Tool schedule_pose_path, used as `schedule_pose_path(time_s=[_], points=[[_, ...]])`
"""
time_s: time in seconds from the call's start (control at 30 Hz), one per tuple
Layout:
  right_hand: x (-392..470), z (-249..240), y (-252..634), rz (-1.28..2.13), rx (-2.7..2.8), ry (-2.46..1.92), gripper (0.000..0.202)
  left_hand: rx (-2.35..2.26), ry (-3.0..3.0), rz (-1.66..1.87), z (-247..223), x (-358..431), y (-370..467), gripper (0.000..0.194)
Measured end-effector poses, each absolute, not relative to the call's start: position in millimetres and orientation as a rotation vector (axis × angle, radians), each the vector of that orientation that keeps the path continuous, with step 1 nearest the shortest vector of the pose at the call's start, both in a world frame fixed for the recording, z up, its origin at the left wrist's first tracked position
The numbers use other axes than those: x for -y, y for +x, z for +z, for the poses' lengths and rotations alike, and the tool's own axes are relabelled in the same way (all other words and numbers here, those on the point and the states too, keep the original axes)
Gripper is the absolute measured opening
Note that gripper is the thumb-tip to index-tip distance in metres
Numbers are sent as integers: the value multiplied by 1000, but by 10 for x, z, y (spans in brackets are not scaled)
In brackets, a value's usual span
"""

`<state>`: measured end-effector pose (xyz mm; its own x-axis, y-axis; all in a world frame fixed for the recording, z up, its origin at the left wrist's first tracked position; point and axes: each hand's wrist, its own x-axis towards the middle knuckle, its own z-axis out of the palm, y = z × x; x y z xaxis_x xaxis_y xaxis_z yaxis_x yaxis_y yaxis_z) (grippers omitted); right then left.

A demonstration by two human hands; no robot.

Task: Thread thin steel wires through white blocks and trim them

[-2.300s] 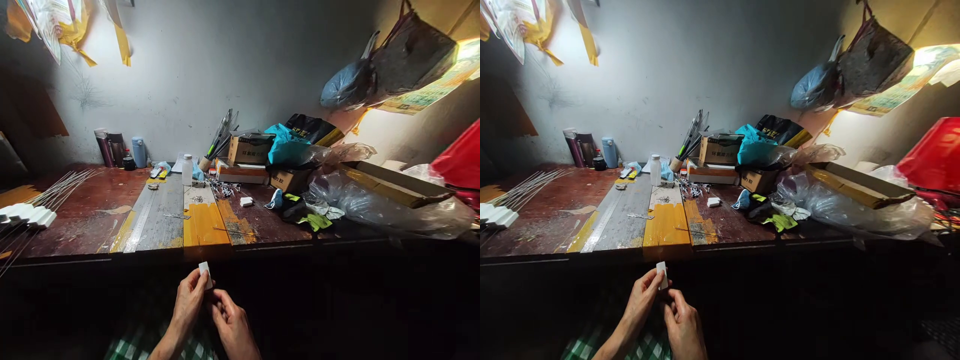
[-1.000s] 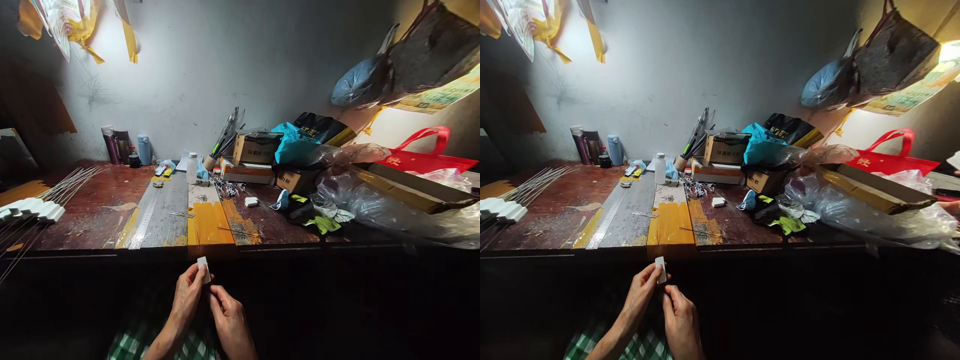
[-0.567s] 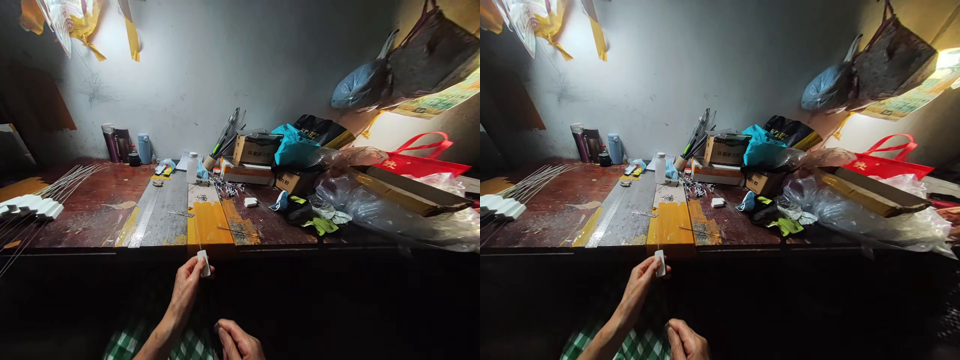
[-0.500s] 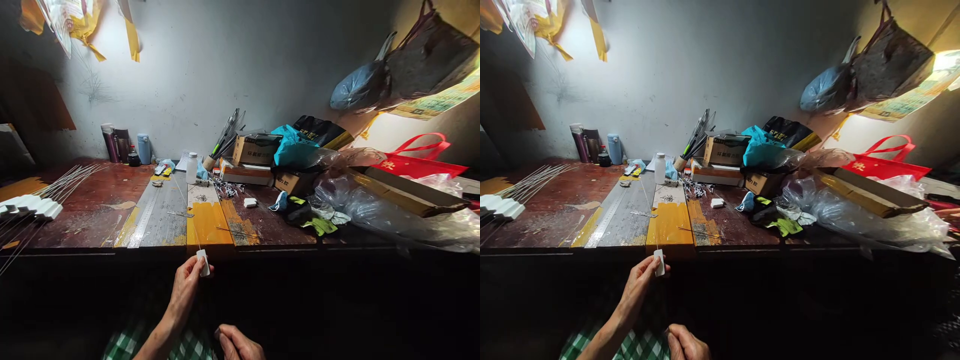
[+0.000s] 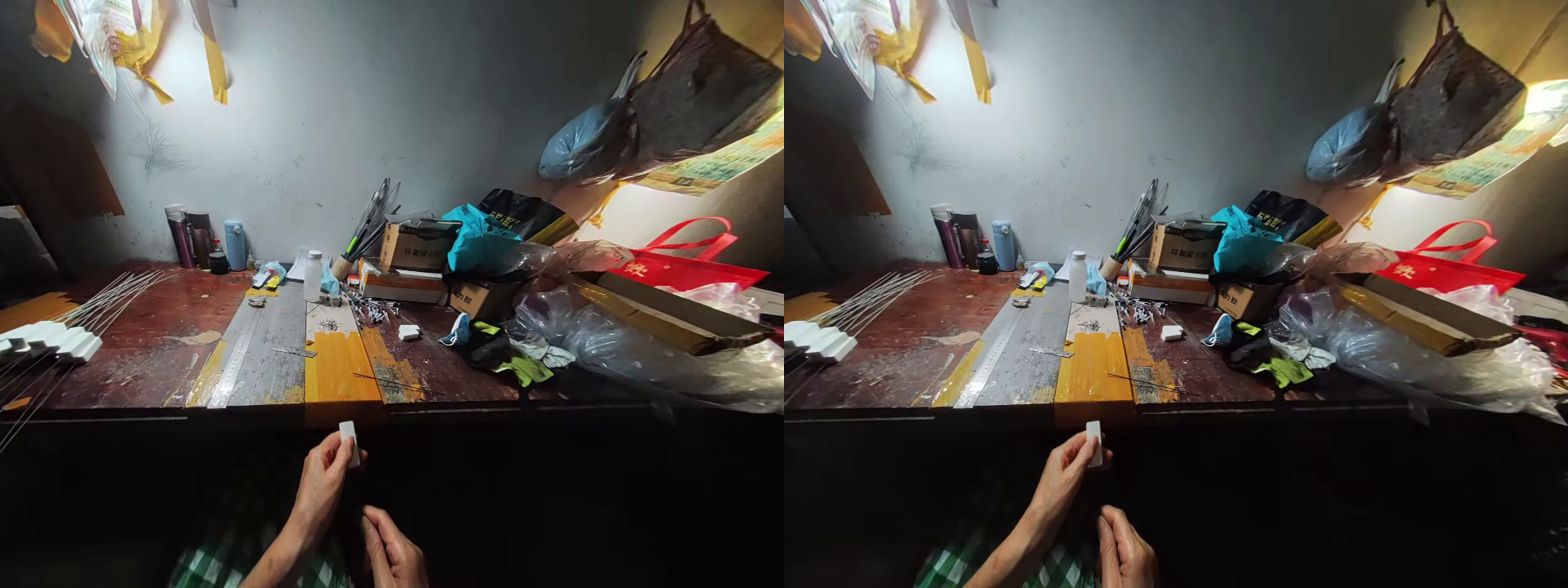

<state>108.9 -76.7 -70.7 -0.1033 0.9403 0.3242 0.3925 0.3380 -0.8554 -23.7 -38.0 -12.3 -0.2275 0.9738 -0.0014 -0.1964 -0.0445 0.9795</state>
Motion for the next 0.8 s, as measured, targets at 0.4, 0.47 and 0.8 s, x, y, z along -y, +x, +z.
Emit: schedule_pose_path(time_s=[0.4, 0.47, 0.8], points=[[577, -431, 915, 845, 1851, -1206, 26, -1302, 927, 1465, -193, 399, -377, 45], [559, -380, 866, 842, 1848, -1182, 24, -1309, 904, 1472, -175, 396, -424, 46], [526, -300, 791, 1039, 1851, -1141, 25, -1344, 889, 1478, -173, 390, -482, 44]])
